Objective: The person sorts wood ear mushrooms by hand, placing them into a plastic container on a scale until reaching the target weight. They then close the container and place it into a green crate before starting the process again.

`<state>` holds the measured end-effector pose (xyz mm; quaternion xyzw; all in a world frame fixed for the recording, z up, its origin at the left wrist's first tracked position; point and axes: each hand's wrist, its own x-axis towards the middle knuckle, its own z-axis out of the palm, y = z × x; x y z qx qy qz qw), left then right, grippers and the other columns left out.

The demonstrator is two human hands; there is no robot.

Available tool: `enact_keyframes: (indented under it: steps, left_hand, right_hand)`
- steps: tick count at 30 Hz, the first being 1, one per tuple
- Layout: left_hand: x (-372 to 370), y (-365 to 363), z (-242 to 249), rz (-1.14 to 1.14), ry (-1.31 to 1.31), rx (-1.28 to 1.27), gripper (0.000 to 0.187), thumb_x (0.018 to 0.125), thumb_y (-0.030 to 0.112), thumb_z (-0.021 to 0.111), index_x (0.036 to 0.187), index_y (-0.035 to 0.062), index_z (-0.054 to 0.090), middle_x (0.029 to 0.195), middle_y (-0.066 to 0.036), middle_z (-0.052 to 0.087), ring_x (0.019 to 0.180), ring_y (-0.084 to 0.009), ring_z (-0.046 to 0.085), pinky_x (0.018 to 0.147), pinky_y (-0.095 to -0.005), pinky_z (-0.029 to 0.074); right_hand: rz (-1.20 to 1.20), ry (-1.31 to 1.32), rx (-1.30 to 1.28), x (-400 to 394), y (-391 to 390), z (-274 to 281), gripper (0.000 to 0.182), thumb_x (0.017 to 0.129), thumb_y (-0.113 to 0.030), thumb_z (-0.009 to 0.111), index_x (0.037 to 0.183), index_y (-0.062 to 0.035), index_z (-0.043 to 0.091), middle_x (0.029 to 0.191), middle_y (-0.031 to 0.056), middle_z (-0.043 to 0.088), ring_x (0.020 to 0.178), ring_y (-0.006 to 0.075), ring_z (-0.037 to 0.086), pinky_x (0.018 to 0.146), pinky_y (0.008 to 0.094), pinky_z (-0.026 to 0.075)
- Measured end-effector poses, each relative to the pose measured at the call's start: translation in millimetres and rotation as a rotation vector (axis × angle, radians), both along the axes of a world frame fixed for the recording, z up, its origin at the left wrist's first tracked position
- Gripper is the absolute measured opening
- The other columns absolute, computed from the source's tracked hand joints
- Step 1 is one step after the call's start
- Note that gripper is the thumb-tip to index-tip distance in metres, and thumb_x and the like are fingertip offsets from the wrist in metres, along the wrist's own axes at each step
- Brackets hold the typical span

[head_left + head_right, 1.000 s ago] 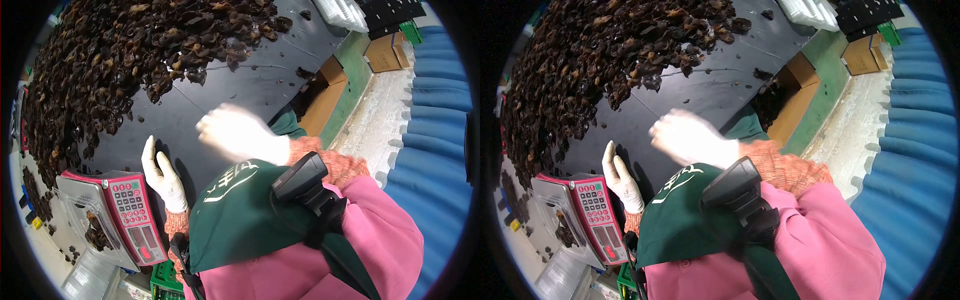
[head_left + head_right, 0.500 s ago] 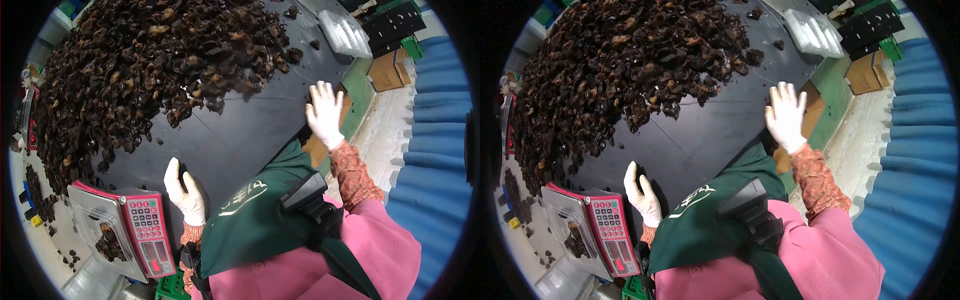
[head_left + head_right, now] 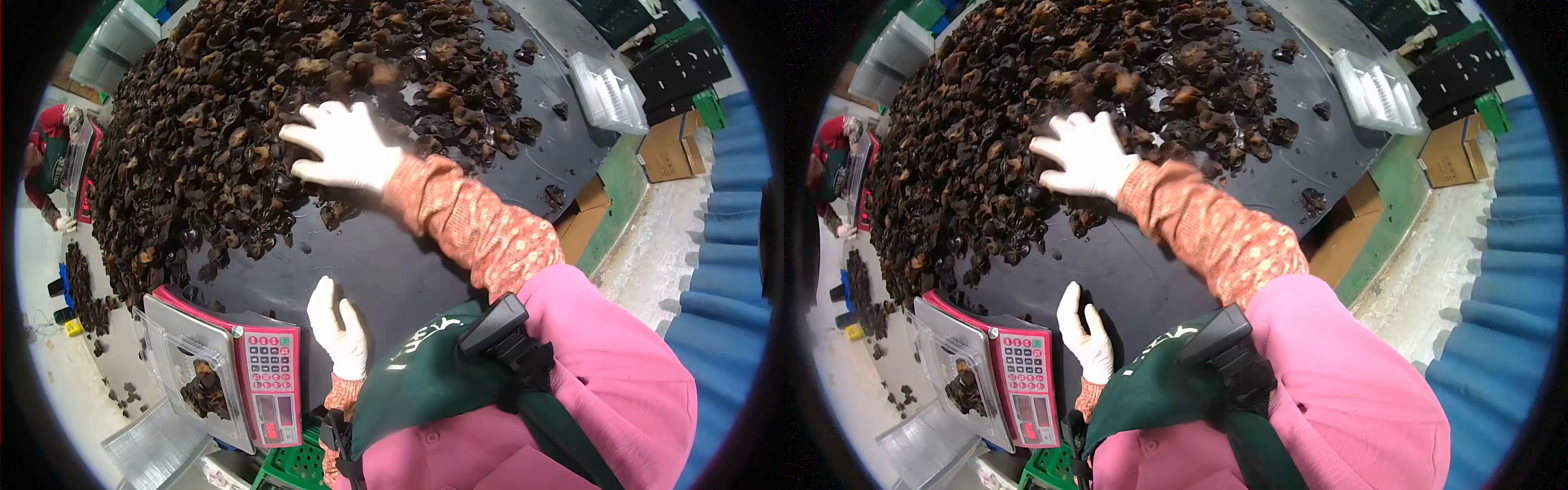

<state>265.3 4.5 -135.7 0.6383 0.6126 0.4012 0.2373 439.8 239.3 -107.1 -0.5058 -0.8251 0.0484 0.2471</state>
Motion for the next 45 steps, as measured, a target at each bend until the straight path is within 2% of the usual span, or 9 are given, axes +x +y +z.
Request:
enact_keyframes:
  steps: [7, 11, 13, 17, 23, 27, 35, 41, 45]
  left_hand:
    - [-4, 1, -3, -0.035, 0.037, 0.008, 0.045, 0.089, -0.009, 0.056, 0.133, -0.0002, 0.058, 0.134, -0.018, 0.058, 0.122, -0.0308, 0.058, 0.104, -0.0394, 0.048]
    - [-2, 0, -4, -0.005, 0.002, -0.027, 0.043, 0.090, -0.007, 0.056, 0.133, -0.0002, 0.059, 0.134, -0.015, 0.061, 0.123, -0.0286, 0.058, 0.109, -0.0383, 0.043]
    - [0, 0, -3, 0.008, -0.022, -0.033, 0.043, 0.091, -0.006, 0.057, 0.133, -0.0002, 0.059, 0.133, -0.015, 0.061, 0.123, -0.0284, 0.058, 0.109, -0.0383, 0.043]
    - [-1, 0, -3, -0.001, 0.029, -0.041, 0.042, 0.093, -0.005, 0.055, 0.135, 0.0003, 0.058, 0.133, -0.015, 0.061, 0.123, -0.0282, 0.058, 0.109, -0.0382, 0.043]
    - [3, 0, -2, 0.021, 0.027, -0.016, 0.044, 0.090, -0.007, 0.056, 0.133, -0.0005, 0.058, 0.130, -0.017, 0.061, 0.117, -0.0305, 0.060, 0.104, -0.0394, 0.047]
    - [1, -1, -2, 0.025, 0.007, -0.041, 0.042, 0.093, -0.006, 0.055, 0.135, 0.0001, 0.058, 0.134, -0.015, 0.060, 0.124, -0.0271, 0.057, 0.110, -0.0370, 0.041]
    - [6, -1, 1, 0.041, -0.079, -0.091, 0.039, 0.097, -0.002, 0.054, 0.135, -0.0007, 0.057, 0.134, -0.015, 0.060, 0.125, -0.0267, 0.057, 0.110, -0.0376, 0.041]
    - [4, -1, 0, 0.041, 0.010, -0.076, 0.038, 0.096, -0.002, 0.054, 0.134, -0.0014, 0.058, 0.134, -0.016, 0.060, 0.125, -0.0277, 0.057, 0.110, -0.0378, 0.042]
    - [-2, -1, -9, 0.009, 0.061, -0.006, 0.038, 0.095, -0.003, 0.057, 0.133, -0.0003, 0.059, 0.133, -0.016, 0.061, 0.124, -0.0277, 0.058, 0.109, -0.0374, 0.042]
  right_hand:
    - [0.339, -0.098, 0.015, 47, -90, -8, 0.042, 0.084, -0.039, 0.069, 0.120, -0.0171, 0.065, 0.116, 0.0094, 0.060, 0.104, 0.0275, 0.056, 0.083, 0.0425, 0.046]
    - [0.139, -0.183, 0.200, 116, -97, 9, 0.035, 0.075, -0.024, 0.073, 0.107, -0.0144, 0.065, 0.113, 0.0075, 0.062, 0.106, 0.0272, 0.060, 0.090, 0.0445, 0.047]
    - [-0.077, -0.238, 0.178, 151, -79, -2, 0.049, 0.076, -0.028, 0.074, 0.124, -0.0203, 0.065, 0.133, 0.0103, 0.059, 0.128, 0.0322, 0.053, 0.111, 0.0542, 0.035]
    - [-0.323, -0.275, 0.285, 149, -21, -28, 0.062, 0.082, -0.043, 0.068, 0.140, -0.0239, 0.056, 0.143, 0.0120, 0.055, 0.138, 0.0353, 0.044, 0.115, 0.0592, 0.028]
    - [0.286, -0.108, -0.012, 57, -49, -20, 0.055, 0.091, -0.048, 0.059, 0.140, -0.0223, 0.056, 0.128, 0.0124, 0.060, 0.116, 0.0333, 0.054, 0.093, 0.0497, 0.043]
    - [0.546, -0.006, 0.006, 84, -90, -24, 0.053, 0.093, -0.046, 0.061, 0.139, -0.0212, 0.057, 0.139, 0.0127, 0.056, 0.130, 0.0310, 0.051, 0.109, 0.0528, 0.037]
    - [-0.358, -0.362, 0.314, 193, -45, -31, 0.051, 0.095, -0.042, 0.058, 0.142, -0.0207, 0.056, 0.147, 0.0174, 0.050, 0.136, 0.0356, 0.044, 0.115, 0.0598, 0.027]
    - [0.185, -0.160, 0.143, 116, -90, -24, 0.043, 0.091, -0.039, 0.061, 0.128, -0.0168, 0.065, 0.147, 0.0100, 0.051, 0.136, 0.0320, 0.045, 0.115, 0.0543, 0.028]
    - [0.050, -0.387, 0.137, 140, -87, 2, 0.040, 0.087, -0.026, 0.068, 0.127, -0.0232, 0.065, 0.148, 0.0095, 0.051, 0.139, 0.0294, 0.044, 0.117, 0.0562, 0.025]
